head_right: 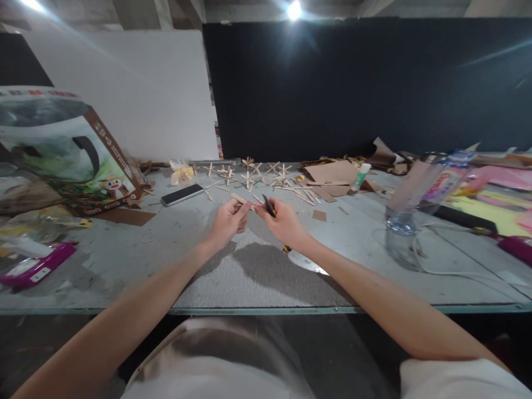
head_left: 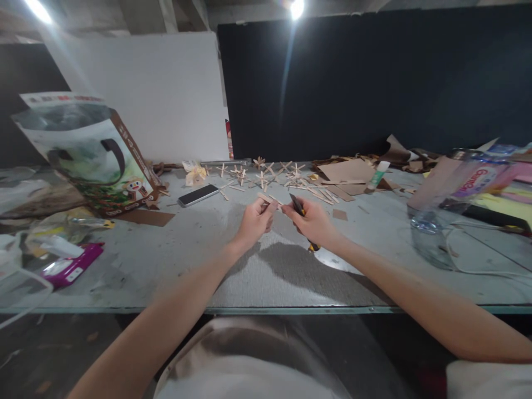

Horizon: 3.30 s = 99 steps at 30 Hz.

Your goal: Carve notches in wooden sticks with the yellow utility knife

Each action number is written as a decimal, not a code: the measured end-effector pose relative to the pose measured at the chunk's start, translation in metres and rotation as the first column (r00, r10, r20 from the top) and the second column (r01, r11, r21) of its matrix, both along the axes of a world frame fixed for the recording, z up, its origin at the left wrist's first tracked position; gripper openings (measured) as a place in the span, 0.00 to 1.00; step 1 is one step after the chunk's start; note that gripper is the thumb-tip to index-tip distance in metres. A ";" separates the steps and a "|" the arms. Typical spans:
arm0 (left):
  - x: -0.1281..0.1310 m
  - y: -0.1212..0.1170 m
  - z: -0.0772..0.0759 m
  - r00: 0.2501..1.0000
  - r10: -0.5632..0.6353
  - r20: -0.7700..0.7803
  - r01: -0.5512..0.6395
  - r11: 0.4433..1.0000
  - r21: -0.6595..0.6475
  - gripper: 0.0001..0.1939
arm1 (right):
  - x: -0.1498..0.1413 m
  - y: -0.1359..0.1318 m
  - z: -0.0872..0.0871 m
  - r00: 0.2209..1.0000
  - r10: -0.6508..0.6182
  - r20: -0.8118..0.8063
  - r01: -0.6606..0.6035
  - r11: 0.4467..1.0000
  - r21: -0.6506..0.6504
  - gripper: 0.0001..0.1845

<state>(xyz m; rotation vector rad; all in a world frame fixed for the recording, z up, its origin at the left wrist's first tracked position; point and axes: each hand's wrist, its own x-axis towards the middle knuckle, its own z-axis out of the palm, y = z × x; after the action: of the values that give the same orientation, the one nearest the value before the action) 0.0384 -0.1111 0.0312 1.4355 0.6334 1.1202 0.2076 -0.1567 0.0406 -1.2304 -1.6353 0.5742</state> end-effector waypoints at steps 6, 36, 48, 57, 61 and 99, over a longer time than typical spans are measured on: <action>-0.004 0.007 -0.005 1.000 -0.012 0.009 0.012 1.000 0.022 0.26 | 0.000 -0.001 -0.001 1.000 -0.012 0.017 0.012 1.000 0.002 0.27; 0.001 0.002 -0.005 0.994 0.028 0.108 -0.031 0.999 0.022 0.27 | -0.002 -0.002 -0.002 1.000 -0.020 -0.019 0.021 0.998 0.053 0.28; 0.001 0.001 0.000 0.981 0.166 0.105 -0.162 0.986 -0.046 0.17 | -0.002 -0.001 -0.002 0.999 -0.040 0.026 0.037 0.994 0.101 0.28; -0.008 0.007 -0.003 0.863 0.470 -0.185 -0.344 0.816 0.465 0.16 | -0.001 0.002 -0.007 0.965 -0.216 0.146 0.177 0.954 0.241 0.20; -0.007 0.004 -0.004 0.860 0.418 -0.294 -0.211 0.814 0.541 0.20 | -0.002 0.000 -0.011 0.946 -0.247 0.211 0.188 0.946 0.265 0.19; 0.003 -0.009 0.012 0.954 0.255 -0.159 -0.262 0.965 -0.019 0.06 | -0.001 -0.017 -0.004 0.311 -0.357 0.881 -0.060 0.918 0.393 0.12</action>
<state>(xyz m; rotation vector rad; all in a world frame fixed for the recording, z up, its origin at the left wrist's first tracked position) 0.0414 -0.1203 0.0429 1.4433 0.9720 1.1971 0.2065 -0.1732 0.0365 -1.5054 -2.3762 -0.8046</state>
